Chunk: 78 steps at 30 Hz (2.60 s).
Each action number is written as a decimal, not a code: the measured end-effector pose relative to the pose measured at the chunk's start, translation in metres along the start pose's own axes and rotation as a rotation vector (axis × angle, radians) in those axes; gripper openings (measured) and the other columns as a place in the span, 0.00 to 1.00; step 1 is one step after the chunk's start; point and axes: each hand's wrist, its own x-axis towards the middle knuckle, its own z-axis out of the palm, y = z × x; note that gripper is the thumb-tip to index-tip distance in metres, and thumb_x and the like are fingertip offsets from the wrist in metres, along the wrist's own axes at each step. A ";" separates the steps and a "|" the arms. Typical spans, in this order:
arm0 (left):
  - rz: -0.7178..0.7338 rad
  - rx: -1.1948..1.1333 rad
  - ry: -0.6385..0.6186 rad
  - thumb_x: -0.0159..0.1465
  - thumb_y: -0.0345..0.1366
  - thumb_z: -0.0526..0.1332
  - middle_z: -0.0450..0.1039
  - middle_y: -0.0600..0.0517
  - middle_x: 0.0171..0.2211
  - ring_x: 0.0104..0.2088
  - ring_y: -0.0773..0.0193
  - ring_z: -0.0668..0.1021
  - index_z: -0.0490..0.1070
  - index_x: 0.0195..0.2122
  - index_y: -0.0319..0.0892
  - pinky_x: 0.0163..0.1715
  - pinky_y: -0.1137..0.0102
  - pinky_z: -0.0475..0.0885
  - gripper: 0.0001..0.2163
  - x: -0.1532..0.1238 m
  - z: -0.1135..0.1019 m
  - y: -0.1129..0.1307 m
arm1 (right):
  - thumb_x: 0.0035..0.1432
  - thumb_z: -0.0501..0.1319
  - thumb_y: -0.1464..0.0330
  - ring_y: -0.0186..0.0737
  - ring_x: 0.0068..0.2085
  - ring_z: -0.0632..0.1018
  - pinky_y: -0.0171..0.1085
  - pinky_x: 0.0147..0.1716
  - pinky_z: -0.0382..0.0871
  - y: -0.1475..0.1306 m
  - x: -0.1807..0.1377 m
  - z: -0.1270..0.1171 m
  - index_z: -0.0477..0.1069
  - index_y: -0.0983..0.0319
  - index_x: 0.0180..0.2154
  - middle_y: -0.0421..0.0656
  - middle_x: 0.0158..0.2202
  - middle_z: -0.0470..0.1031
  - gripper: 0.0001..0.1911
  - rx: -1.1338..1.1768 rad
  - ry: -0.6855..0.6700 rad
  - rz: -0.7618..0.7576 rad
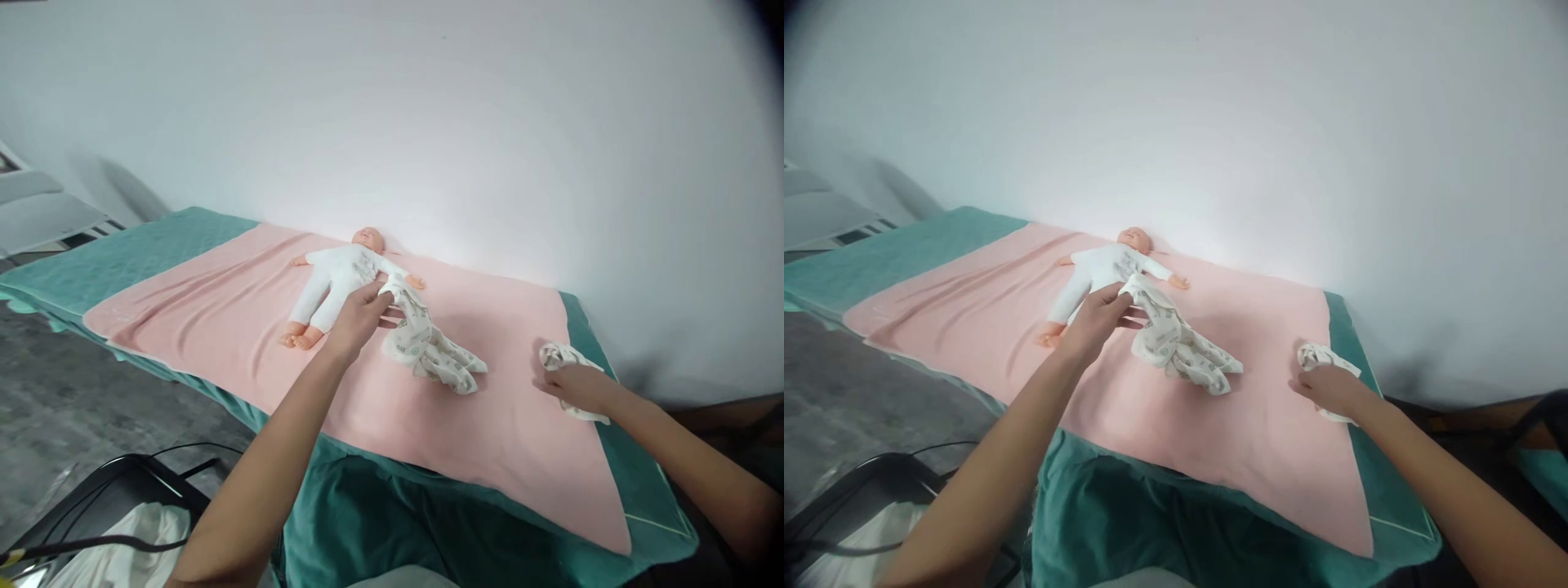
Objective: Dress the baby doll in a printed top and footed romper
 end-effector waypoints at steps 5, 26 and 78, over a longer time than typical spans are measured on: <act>0.070 -0.133 -0.259 0.59 0.36 0.62 0.75 0.48 0.44 0.47 0.59 0.76 0.73 0.41 0.41 0.50 0.62 0.72 0.10 -0.013 0.006 0.016 | 0.60 0.55 0.54 0.45 0.39 0.75 0.43 0.39 0.68 -0.083 0.018 -0.067 0.73 0.56 0.39 0.45 0.39 0.76 0.16 0.368 0.128 -0.164; 0.235 -0.020 -0.276 0.51 0.36 0.66 0.67 0.53 0.22 0.26 0.67 0.70 0.69 0.19 0.39 0.27 0.71 0.67 0.09 -0.012 0.000 0.057 | 0.46 0.67 0.70 0.45 0.52 0.73 0.43 0.47 0.72 -0.232 0.034 -0.188 0.69 0.59 0.51 0.42 0.51 0.73 0.28 1.000 -0.171 -0.755; 0.343 0.726 -0.284 0.62 0.45 0.60 0.71 0.55 0.33 0.32 0.66 0.74 0.68 0.40 0.45 0.28 0.71 0.66 0.11 -0.033 0.064 0.075 | 0.51 0.57 0.66 0.32 0.29 0.64 0.33 0.26 0.53 -0.198 -0.003 -0.173 0.60 0.60 0.27 0.35 0.26 0.62 0.06 0.558 0.369 -0.296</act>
